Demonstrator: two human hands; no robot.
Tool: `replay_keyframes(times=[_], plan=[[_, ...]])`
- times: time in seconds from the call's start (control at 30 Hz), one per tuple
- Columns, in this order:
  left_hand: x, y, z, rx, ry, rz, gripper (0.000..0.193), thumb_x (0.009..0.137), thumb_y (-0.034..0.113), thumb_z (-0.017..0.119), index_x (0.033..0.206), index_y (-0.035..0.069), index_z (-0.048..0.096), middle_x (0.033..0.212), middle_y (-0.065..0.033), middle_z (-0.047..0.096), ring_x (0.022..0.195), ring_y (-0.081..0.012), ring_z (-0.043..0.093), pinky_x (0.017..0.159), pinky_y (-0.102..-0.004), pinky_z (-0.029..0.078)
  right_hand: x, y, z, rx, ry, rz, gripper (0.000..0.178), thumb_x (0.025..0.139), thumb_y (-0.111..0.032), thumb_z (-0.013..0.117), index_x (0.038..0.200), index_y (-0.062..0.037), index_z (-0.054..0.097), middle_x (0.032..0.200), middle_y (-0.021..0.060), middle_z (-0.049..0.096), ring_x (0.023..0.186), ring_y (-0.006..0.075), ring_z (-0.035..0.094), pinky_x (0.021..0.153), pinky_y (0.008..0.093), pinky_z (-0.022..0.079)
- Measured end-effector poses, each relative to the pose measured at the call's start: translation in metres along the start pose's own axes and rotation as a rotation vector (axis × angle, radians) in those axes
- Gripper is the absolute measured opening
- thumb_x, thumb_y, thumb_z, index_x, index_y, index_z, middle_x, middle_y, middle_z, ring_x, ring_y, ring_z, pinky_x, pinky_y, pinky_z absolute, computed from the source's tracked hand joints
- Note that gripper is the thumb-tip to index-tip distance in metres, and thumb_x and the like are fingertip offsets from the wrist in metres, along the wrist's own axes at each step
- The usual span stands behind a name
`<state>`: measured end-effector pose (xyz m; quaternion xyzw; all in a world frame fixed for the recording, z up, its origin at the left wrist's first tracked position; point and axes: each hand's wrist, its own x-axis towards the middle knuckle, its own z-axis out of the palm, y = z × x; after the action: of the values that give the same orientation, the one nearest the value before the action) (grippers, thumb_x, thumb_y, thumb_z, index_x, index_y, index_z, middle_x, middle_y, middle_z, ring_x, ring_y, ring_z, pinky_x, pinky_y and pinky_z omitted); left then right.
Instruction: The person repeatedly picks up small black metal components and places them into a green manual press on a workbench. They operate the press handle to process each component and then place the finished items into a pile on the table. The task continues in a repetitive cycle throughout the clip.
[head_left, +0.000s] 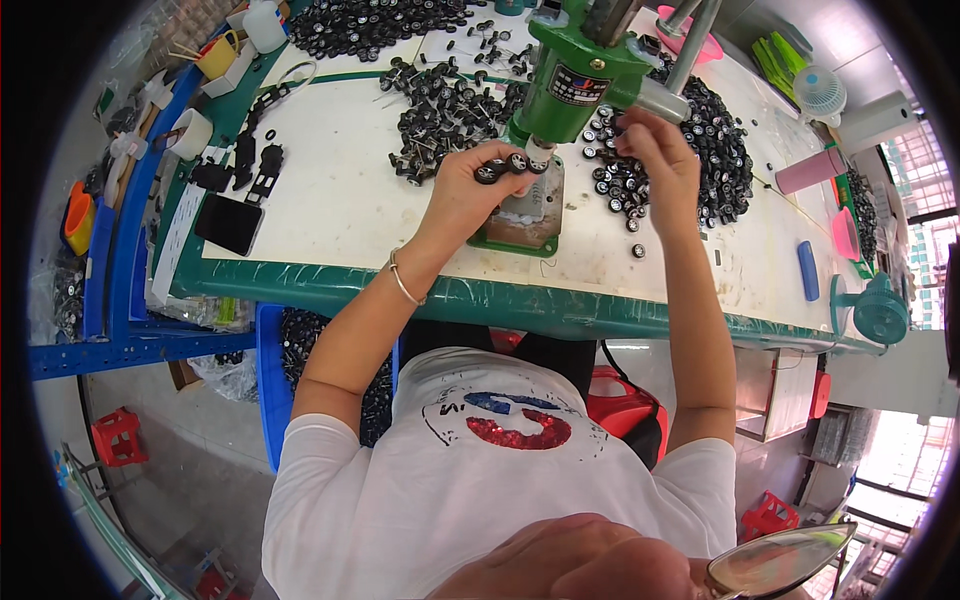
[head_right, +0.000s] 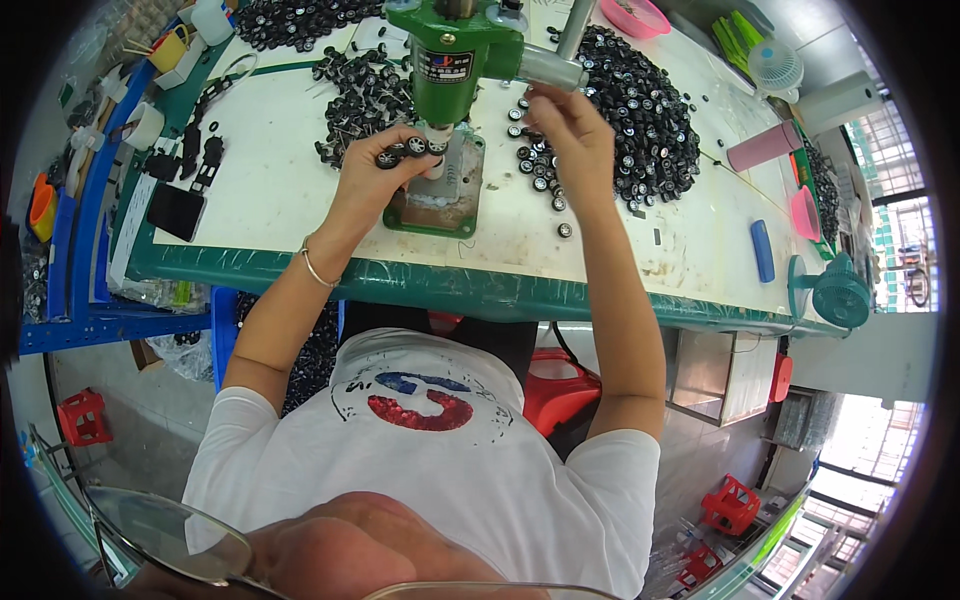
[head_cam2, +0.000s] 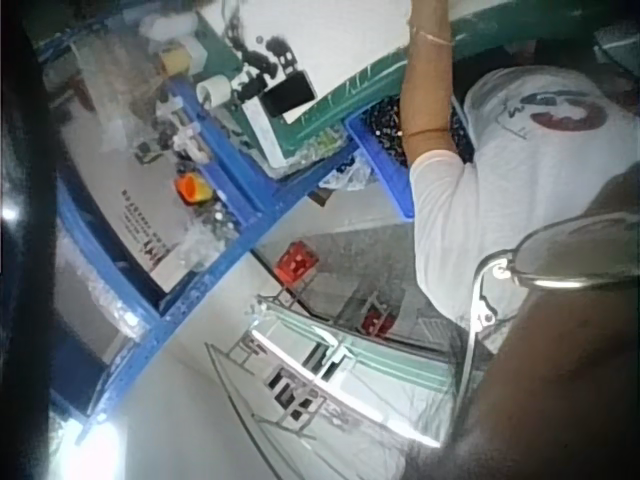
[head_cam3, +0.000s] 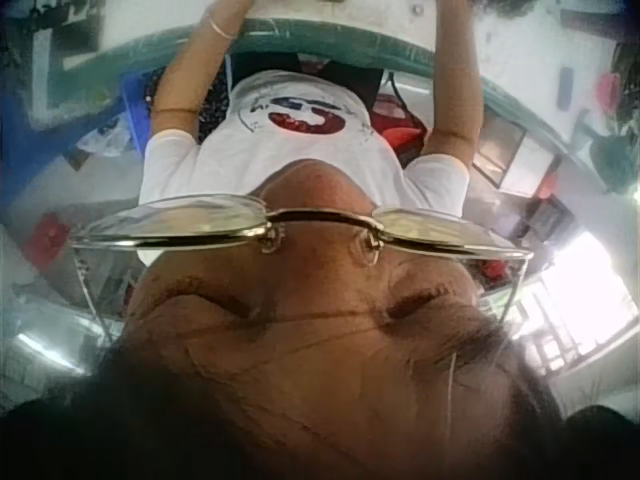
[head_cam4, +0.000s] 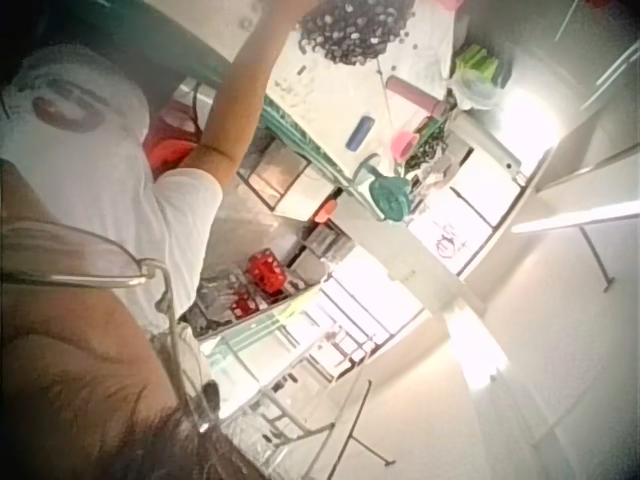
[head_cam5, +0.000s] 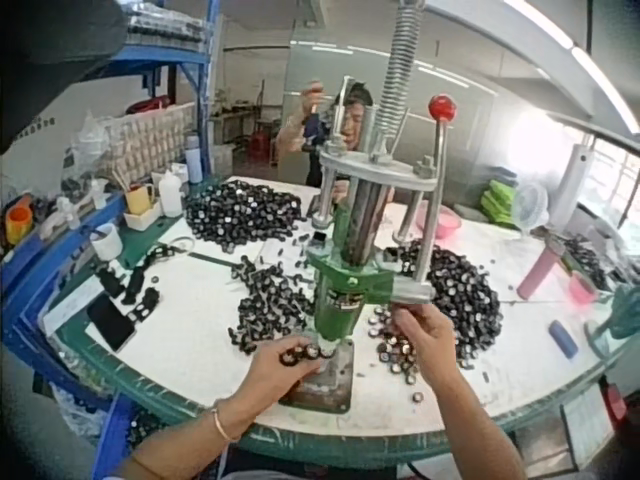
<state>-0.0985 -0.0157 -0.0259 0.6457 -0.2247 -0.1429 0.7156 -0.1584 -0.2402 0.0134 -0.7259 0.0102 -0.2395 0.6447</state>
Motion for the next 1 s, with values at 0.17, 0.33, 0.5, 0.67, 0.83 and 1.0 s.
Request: replay_keyframes(times=[0.17,0.33,0.5,0.67,0.83,1.0], plan=[[0.006,-0.01,0.003,-0.039,0.058,-0.02,0.021,0.077,0.009,0.076,0.097,0.006,0.069,0.069,0.0055,0.06,0.058,-0.0014,0.046,0.052,-0.017,0.035,0.031,-0.034,-0.009,0.121,0.161,-0.073,0.023,0.094,-0.015,0.056,0.11,0.0004,0.063,0.092,0.0064,0.065,0.077,0.0092,0.059,0.071,0.0231,0.048],[0.009,-0.016,-0.004,-0.02,0.078,0.007,0.021,0.077,0.009,0.077,0.097,0.007,0.07,0.074,0.0061,0.06,0.063,-0.0013,0.048,0.055,-0.0174,0.037,0.082,-0.069,-0.012,0.263,0.017,-0.118,0.033,0.1,-0.025,0.044,0.117,0.0009,0.056,0.112,0.0105,0.061,0.106,0.0201,0.057,0.096,0.0326,0.043],[0.009,-0.011,0.002,0.031,0.036,0.049,0.02,0.077,0.009,0.076,0.096,0.007,0.07,0.078,0.005,0.063,0.067,-0.0017,0.053,0.059,-0.0175,0.042,0.12,-0.14,0.024,0.384,0.2,-0.037,0.024,0.097,-0.026,0.051,0.096,-0.0039,0.059,0.063,-0.0041,0.051,0.044,0.007,0.042,0.037,0.0213,0.035],[0.013,-0.009,0.003,0.005,0.043,-0.022,0.022,0.077,0.008,0.076,0.098,0.007,0.07,0.079,0.0034,0.065,0.068,-0.0018,0.056,0.06,-0.0177,0.045,0.15,-0.136,0.007,0.418,-0.121,-0.048,0.022,0.095,-0.028,0.056,0.092,-0.0057,0.059,0.061,-0.0055,0.049,0.04,0.0025,0.038,0.032,0.0172,0.027],[0.014,-0.013,0.004,-0.028,0.071,0.026,0.019,0.077,0.007,0.075,0.095,0.004,0.07,0.071,0.0021,0.062,0.062,-0.0022,0.052,0.056,-0.0187,0.042,0.145,-0.132,0.023,0.377,0.2,-0.087,0.021,0.091,-0.029,0.063,0.085,-0.0103,0.055,0.055,-0.0092,0.039,0.037,0.001,0.029,0.031,0.0162,0.02],[0.014,-0.014,-0.002,0.045,0.044,0.042,0.021,0.076,0.007,0.076,0.096,0.005,0.07,0.078,0.0021,0.066,0.068,-0.0022,0.056,0.06,-0.0177,0.044,0.119,-0.144,0.029,0.358,0.138,-0.247,0.023,0.092,-0.028,0.061,0.079,-0.0126,0.049,0.054,-0.0098,0.034,0.038,0.0,0.024,0.033,0.0165,0.016]])
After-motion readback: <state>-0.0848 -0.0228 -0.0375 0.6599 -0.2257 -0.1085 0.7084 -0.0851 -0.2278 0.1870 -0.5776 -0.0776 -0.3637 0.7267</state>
